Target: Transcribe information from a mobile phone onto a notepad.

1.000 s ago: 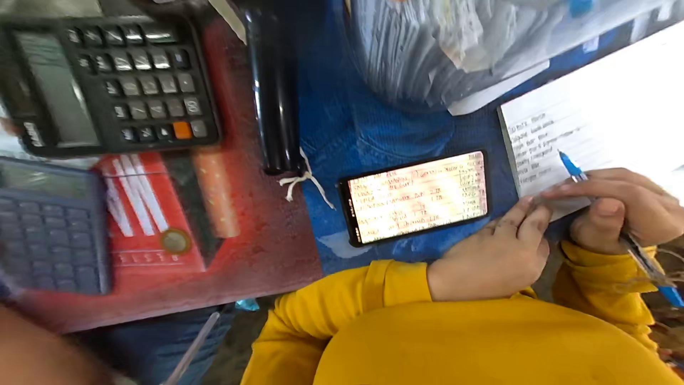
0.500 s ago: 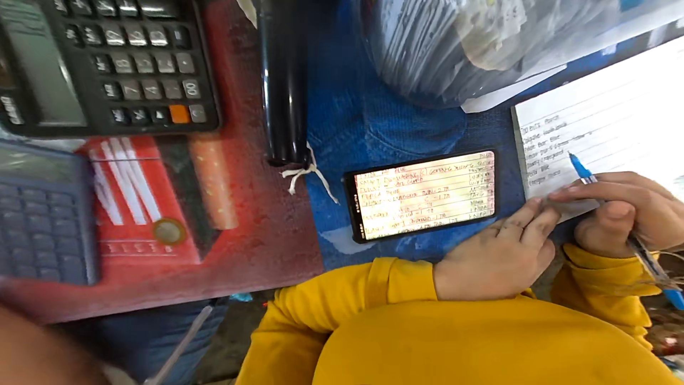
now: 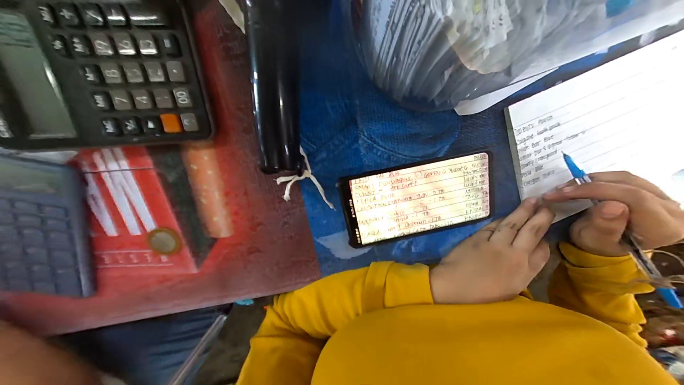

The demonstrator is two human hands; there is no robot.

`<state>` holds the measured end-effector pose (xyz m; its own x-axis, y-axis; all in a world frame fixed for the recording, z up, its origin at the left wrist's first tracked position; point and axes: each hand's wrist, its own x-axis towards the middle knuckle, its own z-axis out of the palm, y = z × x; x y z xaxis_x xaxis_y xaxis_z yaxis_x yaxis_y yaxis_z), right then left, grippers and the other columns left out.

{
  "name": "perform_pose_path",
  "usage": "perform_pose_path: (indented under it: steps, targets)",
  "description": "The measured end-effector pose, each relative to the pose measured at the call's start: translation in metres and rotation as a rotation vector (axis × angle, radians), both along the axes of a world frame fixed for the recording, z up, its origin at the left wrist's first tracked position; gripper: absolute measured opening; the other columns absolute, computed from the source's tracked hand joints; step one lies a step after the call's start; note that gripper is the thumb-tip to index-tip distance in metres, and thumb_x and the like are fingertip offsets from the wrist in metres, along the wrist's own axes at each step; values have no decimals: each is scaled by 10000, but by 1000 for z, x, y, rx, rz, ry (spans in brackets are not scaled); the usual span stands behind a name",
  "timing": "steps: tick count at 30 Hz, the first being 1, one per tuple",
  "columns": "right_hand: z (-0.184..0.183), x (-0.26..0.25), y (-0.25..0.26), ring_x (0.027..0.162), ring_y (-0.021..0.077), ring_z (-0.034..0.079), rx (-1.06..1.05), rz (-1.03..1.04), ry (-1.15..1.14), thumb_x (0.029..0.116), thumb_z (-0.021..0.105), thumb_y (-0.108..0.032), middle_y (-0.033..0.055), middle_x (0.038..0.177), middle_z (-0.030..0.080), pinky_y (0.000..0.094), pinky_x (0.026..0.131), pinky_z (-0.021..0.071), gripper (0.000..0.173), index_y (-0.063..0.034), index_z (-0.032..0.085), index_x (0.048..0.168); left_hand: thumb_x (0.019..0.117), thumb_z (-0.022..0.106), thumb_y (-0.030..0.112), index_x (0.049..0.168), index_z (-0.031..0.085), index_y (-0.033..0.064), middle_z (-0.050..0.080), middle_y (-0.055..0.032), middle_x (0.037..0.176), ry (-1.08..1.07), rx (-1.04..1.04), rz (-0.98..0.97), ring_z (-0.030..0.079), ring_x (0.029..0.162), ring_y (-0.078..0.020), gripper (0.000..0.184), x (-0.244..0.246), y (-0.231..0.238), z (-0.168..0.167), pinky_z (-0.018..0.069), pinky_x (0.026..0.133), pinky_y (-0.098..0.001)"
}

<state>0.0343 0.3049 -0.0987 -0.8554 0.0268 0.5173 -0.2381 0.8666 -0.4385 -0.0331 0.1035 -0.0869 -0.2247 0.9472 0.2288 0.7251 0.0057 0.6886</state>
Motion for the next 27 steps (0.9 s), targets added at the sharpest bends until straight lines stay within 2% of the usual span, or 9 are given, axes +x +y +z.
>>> perform_pose_path:
  steps: [4, 17, 27]
  targets:
    - [-1, 1, 1, 857, 68, 703, -15, 5, 9, 1115, 393, -288, 38, 817, 698, 204, 775, 568, 426, -28, 652, 898, 956, 526, -70, 1153, 683, -58, 561, -225, 1449, -9, -23, -11, 531, 1367, -375, 252, -1, -1, 1, 494, 1040, -381]
    - [-3, 1, 2, 882, 55, 700, -33, 26, 5, 1115, 395, -285, 26, 856, 704, 196, 779, 566, 417, -38, 671, 924, 950, 526, -86, 1129, 686, -50, 572, -225, 1436, 50, -4, -9, 539, 1357, -378, 243, 1, 0, -2, 490, 1047, -378]
    - [-2, 2, 1, 864, 66, 702, -39, 6, 10, 1115, 395, -276, 28, 834, 700, 204, 771, 570, 421, -30, 662, 901, 950, 533, -75, 1133, 686, -42, 573, -213, 1439, 30, -11, -5, 536, 1362, -369, 241, 1, 0, -1, 496, 1039, -379]
